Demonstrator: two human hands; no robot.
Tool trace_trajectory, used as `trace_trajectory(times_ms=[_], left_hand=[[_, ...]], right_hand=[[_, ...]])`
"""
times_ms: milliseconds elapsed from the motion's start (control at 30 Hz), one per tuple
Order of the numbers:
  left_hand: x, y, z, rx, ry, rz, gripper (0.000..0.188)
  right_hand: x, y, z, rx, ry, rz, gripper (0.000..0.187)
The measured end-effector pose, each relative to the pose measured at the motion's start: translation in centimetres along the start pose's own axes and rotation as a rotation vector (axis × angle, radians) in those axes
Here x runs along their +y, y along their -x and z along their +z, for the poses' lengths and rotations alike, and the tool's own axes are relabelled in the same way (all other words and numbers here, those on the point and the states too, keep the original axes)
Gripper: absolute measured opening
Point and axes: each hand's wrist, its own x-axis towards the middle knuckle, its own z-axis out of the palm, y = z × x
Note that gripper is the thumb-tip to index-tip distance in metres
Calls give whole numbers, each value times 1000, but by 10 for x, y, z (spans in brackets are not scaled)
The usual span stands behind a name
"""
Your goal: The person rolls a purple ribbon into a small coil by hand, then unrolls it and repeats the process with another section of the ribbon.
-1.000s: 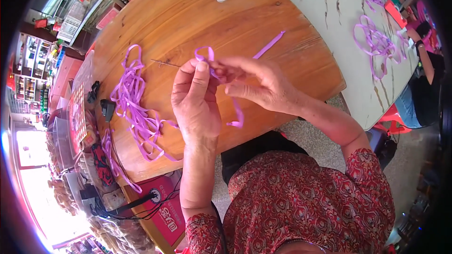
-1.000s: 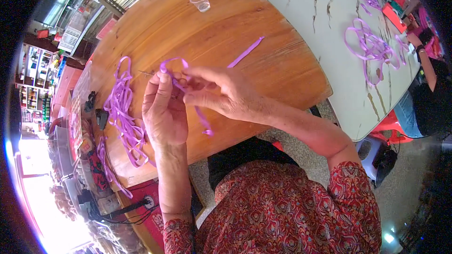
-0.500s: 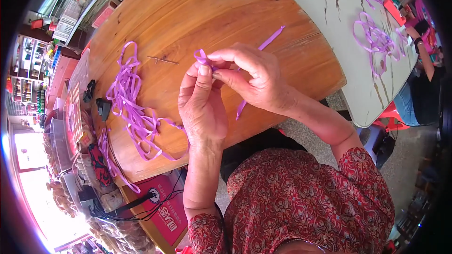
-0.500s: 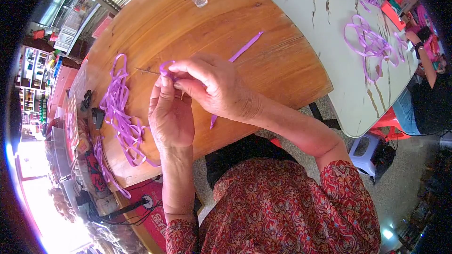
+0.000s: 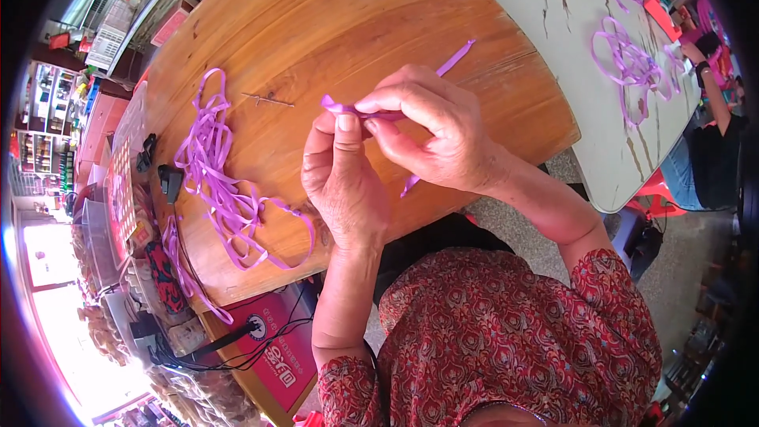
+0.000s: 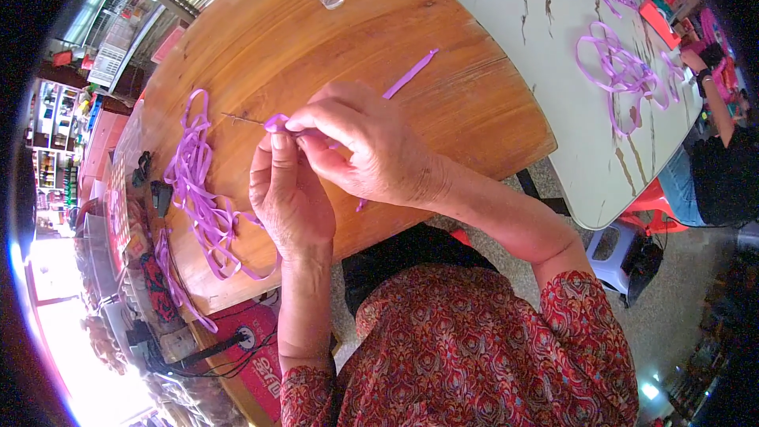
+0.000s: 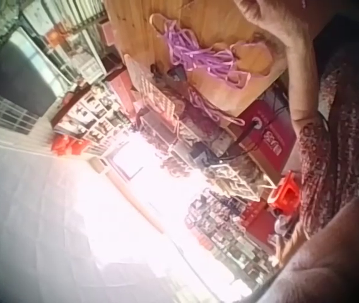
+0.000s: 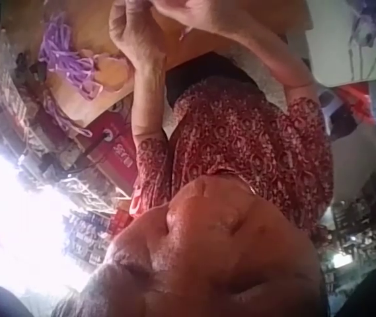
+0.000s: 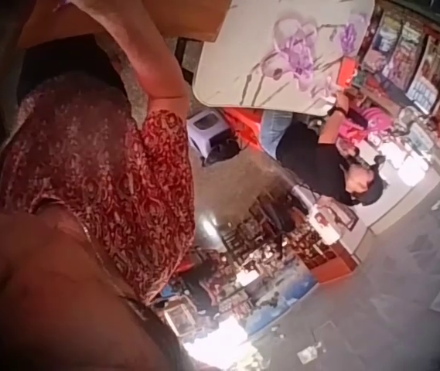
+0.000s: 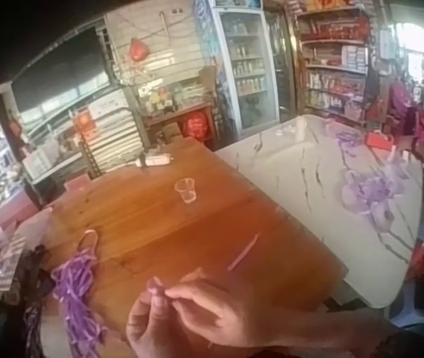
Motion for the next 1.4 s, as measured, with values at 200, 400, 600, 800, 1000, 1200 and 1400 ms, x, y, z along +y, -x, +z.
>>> trace_trajectory(times_ms=[200,400,600,800,1000,1200,1400], left_hand=[[12,-21,-12,71,147,-1,17],[38,-42,-45,61,247,121,16],[41,-52,-67,82,223,207,20],[63,-62,-100,174,279,260,23],[90,-68,-155,241,387,248,20],[108,-72,-187,284,553,160,20],[123,-73,-225,379,596,194,20]], right_hand=[[5,5,-25,10,-58,82,20],[14,18,-65,73,28,124,21],[14,30,-83,116,122,124,21],[17,41,-107,192,137,190,21],[23,49,-123,307,111,230,18],[34,57,-133,342,159,205,17],[44,66,-143,420,194,271,17]])
